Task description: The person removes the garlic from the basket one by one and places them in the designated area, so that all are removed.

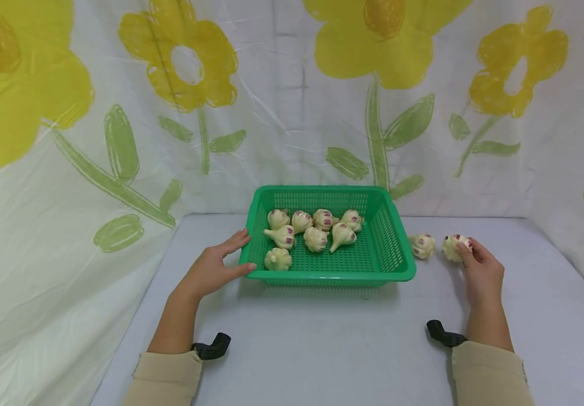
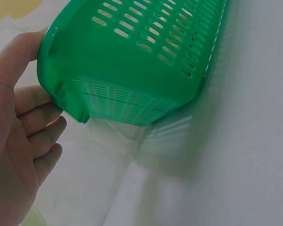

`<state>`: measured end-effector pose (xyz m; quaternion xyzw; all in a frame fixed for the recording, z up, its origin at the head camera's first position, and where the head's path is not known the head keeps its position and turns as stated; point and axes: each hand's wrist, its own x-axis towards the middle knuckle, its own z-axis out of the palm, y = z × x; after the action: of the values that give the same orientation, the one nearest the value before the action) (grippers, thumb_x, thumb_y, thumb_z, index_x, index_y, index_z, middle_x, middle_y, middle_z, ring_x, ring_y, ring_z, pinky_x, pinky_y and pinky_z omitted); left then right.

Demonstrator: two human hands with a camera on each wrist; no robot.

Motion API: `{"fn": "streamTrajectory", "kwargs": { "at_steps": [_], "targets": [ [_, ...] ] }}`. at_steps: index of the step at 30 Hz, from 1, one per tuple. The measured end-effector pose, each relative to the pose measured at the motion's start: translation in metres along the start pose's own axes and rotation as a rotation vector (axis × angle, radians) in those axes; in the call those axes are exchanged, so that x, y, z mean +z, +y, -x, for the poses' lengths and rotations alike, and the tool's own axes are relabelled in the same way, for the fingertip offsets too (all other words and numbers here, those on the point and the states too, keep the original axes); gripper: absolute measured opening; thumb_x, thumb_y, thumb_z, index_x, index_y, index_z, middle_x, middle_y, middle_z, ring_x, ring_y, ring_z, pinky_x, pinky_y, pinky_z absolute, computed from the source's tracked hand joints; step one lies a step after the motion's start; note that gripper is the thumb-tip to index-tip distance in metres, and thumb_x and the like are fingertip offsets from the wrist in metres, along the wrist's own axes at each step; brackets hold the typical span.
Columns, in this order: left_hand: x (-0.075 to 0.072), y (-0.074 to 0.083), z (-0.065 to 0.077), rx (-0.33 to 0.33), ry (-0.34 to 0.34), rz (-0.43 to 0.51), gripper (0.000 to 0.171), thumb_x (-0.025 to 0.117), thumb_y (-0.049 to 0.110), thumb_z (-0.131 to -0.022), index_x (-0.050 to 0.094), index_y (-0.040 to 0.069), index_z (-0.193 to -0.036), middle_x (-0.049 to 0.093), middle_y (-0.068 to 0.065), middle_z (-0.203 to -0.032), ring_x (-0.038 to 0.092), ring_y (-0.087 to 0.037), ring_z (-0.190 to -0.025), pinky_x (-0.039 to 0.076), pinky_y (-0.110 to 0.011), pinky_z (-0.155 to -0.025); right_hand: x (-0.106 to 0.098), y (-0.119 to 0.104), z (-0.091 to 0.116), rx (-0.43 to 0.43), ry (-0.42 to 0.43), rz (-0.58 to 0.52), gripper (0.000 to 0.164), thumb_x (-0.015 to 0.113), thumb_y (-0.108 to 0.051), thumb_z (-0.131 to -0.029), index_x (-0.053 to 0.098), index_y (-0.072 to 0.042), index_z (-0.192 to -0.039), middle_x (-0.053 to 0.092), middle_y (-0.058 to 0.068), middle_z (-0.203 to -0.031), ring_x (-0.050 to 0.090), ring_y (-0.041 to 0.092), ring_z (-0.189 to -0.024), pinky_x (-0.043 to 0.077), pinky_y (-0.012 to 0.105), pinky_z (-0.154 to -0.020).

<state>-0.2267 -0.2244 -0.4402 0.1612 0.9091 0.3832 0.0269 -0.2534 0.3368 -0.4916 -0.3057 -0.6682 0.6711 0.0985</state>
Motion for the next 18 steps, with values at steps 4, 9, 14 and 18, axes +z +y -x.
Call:
{"fn": "streamTrajectory", "kwargs": {
  "at_steps": [4, 9, 14, 18],
  "targets": [
    [0.0, 0.0, 0.0003, 0.0, -0.001, 0.004, 0.084, 0.07, 0.062, -0.082, 0.043, 0.021, -0.15, 0.029, 0.011, -0.16, 0.023, -0.02, -0.15, 0.029, -0.055, -0.116, 0.0007, 0.003, -0.0002, 0.025, -0.022, -0.028, 0.071, 0.07, -0.041, -0.089, 0.042, -0.02, -0.151, 0.033, -0.002, -0.159, 0.034, 0.002, -0.141, 0.03, 0.019, -0.112],
    [0.0, 0.0007, 0.0003, 0.0, -0.001, 0.004, 0.083, 0.07, 0.06, -0.082, 0.043, 0.021, -0.15, 0.029, 0.01, -0.16, 0.023, -0.019, -0.15, 0.029, -0.055, -0.116, 0.0018, 0.0051, 0.0002, 0.027, -0.029, 0.005, 0.071, 0.069, -0.041, -0.09, 0.041, -0.018, -0.151, 0.034, 0.0, -0.159, 0.034, 0.004, -0.142, 0.029, 0.02, -0.114],
    [-0.0001, -0.0001, -0.0002, 0.003, 0.0, 0.003, 0.083, 0.07, 0.061, -0.083, 0.043, 0.021, -0.15, 0.03, 0.01, -0.159, 0.024, -0.019, -0.15, 0.029, -0.055, -0.116, 0.0029, 0.0053, 0.0009, 0.043, -0.037, 0.032, 0.073, 0.069, -0.043, -0.089, 0.041, -0.019, -0.152, 0.036, -0.002, -0.158, 0.036, 0.004, -0.14, 0.03, 0.02, -0.114],
    [0.0001, -0.0008, -0.0005, 0.004, 0.003, 0.003, 0.083, 0.07, 0.06, -0.082, 0.043, 0.02, -0.15, 0.03, 0.01, -0.159, 0.024, -0.02, -0.15, 0.029, -0.055, -0.116, 0.0037, 0.0056, 0.0014, 0.019, -0.045, 0.058, 0.073, 0.068, -0.043, -0.09, 0.038, -0.019, -0.153, 0.035, 0.0, -0.159, 0.036, 0.004, -0.139, 0.029, 0.02, -0.115]
  ]
}}
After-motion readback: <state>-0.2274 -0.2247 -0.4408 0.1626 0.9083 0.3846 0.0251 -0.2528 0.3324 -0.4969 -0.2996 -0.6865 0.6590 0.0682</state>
